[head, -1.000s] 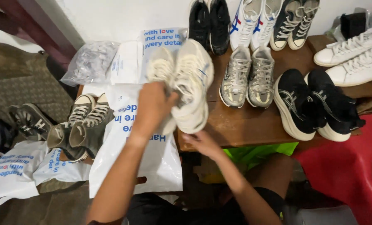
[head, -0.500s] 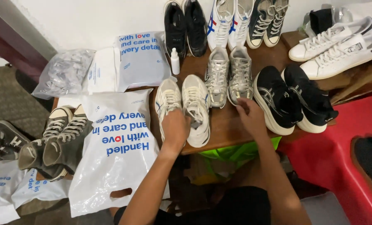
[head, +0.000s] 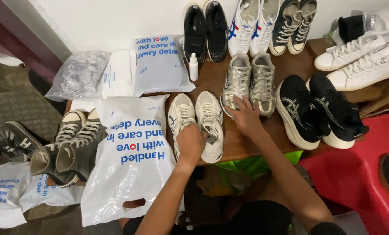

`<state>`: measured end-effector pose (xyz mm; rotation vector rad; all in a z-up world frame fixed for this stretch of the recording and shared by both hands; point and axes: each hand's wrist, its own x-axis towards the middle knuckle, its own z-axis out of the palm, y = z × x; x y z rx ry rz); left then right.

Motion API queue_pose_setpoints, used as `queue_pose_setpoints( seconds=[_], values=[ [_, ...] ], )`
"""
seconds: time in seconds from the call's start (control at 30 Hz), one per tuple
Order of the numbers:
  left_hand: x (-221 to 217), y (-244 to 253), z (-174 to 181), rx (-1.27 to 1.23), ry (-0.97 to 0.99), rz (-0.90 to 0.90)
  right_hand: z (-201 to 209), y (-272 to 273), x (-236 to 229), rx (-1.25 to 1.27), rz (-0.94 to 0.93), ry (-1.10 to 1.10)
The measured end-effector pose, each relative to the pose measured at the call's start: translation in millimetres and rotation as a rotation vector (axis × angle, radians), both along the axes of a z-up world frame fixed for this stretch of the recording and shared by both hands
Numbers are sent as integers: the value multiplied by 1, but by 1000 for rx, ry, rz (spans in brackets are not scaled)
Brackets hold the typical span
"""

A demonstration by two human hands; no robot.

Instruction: Packing cleaned or repaired shoes into plastic bags after stuffing them with paper.

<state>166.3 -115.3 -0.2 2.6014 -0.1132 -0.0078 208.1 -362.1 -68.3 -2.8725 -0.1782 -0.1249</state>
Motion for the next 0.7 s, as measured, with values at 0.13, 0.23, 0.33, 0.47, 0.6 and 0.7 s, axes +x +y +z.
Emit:
queue_pose_setpoints(
  seconds=[0.13, 0.23, 0.33, 0.47, 0.6, 0.7],
  values=[
    [-1, -8, -16, 12, -18, -18, -5, -9, 1, -236, -8, -11],
    [-10, -12, -9, 30, -23, -36, -15, -11, 5, -259, -6, -48],
    [-17, -4, 5, 48, -36, -44, -21, -10, 4, -202, 4, -84],
    [-25, 14, 12, -11, -68, -106, -3, -2, -16, 154, 134, -324],
    [-38, 39, 26, -125, -106, -182, 21, 19, -18, 185, 477, -625],
    [-49, 59, 37, -255, -183, -148, 64, 56, -22, 88, 825, -475]
  ],
)
